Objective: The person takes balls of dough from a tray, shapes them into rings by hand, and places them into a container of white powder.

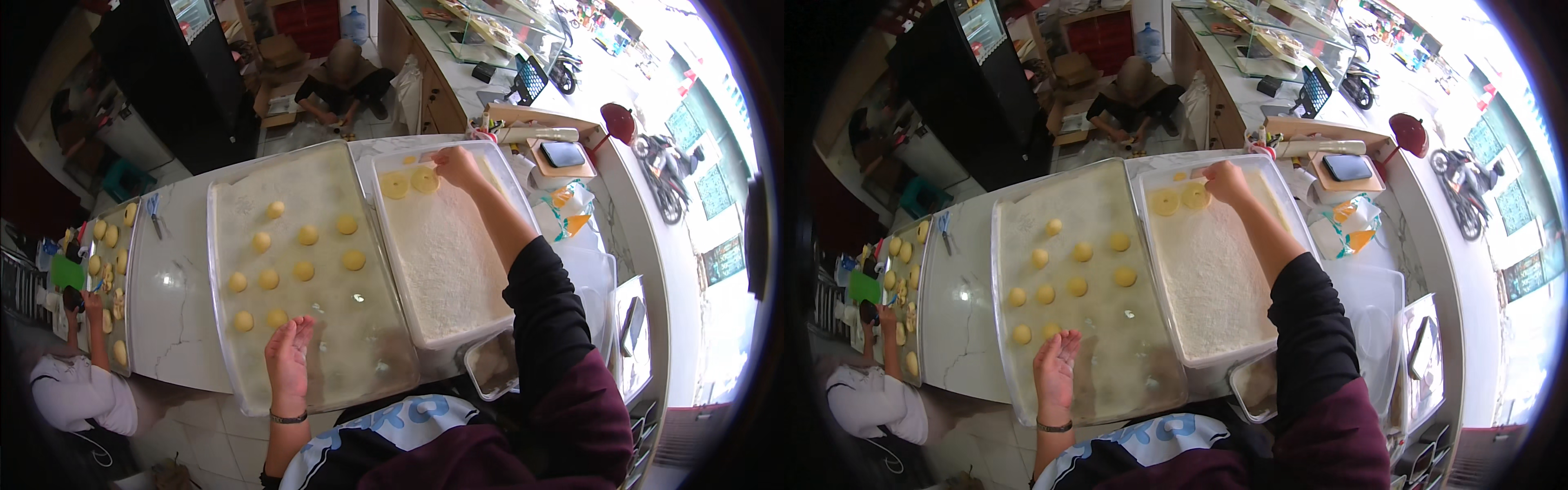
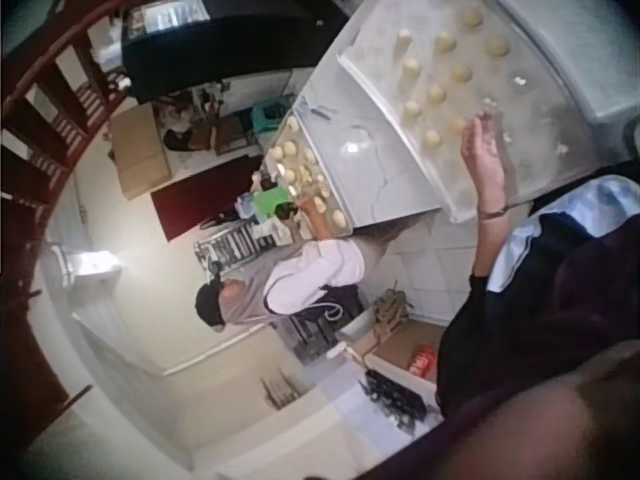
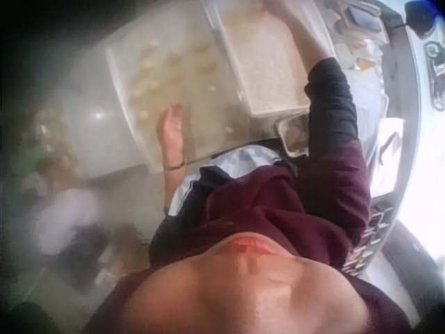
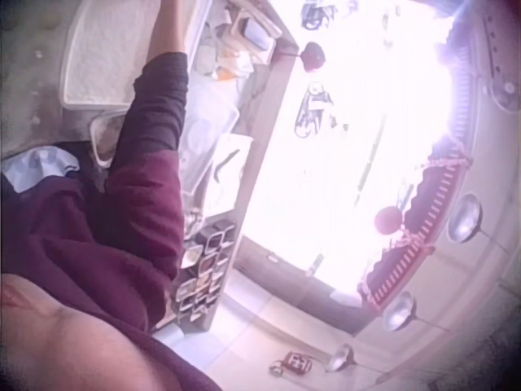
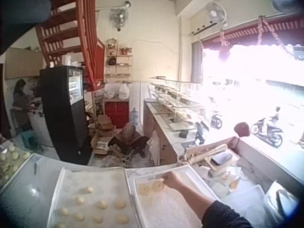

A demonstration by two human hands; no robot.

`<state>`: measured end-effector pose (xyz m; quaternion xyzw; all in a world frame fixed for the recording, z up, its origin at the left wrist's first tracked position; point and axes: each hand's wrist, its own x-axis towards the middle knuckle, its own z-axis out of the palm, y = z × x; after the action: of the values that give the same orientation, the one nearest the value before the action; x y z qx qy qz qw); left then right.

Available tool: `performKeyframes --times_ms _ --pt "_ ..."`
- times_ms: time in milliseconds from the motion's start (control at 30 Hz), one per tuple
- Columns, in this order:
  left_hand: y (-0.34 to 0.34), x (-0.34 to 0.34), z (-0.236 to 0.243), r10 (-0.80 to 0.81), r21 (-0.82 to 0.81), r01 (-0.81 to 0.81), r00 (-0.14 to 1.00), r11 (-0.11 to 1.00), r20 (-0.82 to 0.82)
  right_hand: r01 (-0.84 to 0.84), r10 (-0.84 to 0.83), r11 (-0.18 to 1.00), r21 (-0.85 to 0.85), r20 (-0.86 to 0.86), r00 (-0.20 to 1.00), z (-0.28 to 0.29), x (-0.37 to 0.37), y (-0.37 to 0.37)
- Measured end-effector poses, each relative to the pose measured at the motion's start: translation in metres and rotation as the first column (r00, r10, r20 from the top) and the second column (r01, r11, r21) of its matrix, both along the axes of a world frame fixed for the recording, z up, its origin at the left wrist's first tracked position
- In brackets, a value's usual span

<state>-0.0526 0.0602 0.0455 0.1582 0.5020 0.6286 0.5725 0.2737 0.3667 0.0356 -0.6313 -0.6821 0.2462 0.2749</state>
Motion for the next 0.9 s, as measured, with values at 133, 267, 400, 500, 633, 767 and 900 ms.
performKeyframes --times_ms 133,267,400,500,633,767,900 --pt "-0.003 -0.001 0.001 0.009 0.006 -0.009 1.000 1.000 0.029 0.013 -0.013 0.996 0.085 0.001 1.000 0.021 0.004 -0.004" --pt "-0.003 0.001 -0.002 -0.018 0.013 0.017 0.998 1.000 0.060 -0.203 0.196 0.979 0.037 0.140 0.971 0.020 -0.026 -0.017" --pt "-0.001 0.008 0.005 -0.048 0.027 0.046 0.995 0.999 0.084 -0.148 0.135 0.989 0.003 0.389 0.911 0.008 -0.061 -0.025" --pt "-0.002 0.004 0.005 -0.055 0.039 0.052 0.995 0.998 0.085 -0.052 0.070 0.997 -0.048 0.539 0.839 0.011 -0.076 -0.025" --pt "-0.004 0.001 0.004 -0.053 0.036 0.050 0.995 0.998 0.087 -0.026 0.053 0.997 -0.069 0.414 0.909 0.012 -0.078 -0.026" --pt "-0.005 0.004 0.008 -0.094 0.063 0.090 0.993 0.994 0.066 -0.105 0.106 0.994 -0.012 0.165 0.981 0.018 -0.064 -0.035" --pt "-0.002 0.006 0.016 -0.141 0.144 0.135 0.989 0.980 0.036 -0.151 0.153 0.988 0.038 -0.419 0.895 0.058 -0.059 -0.075"
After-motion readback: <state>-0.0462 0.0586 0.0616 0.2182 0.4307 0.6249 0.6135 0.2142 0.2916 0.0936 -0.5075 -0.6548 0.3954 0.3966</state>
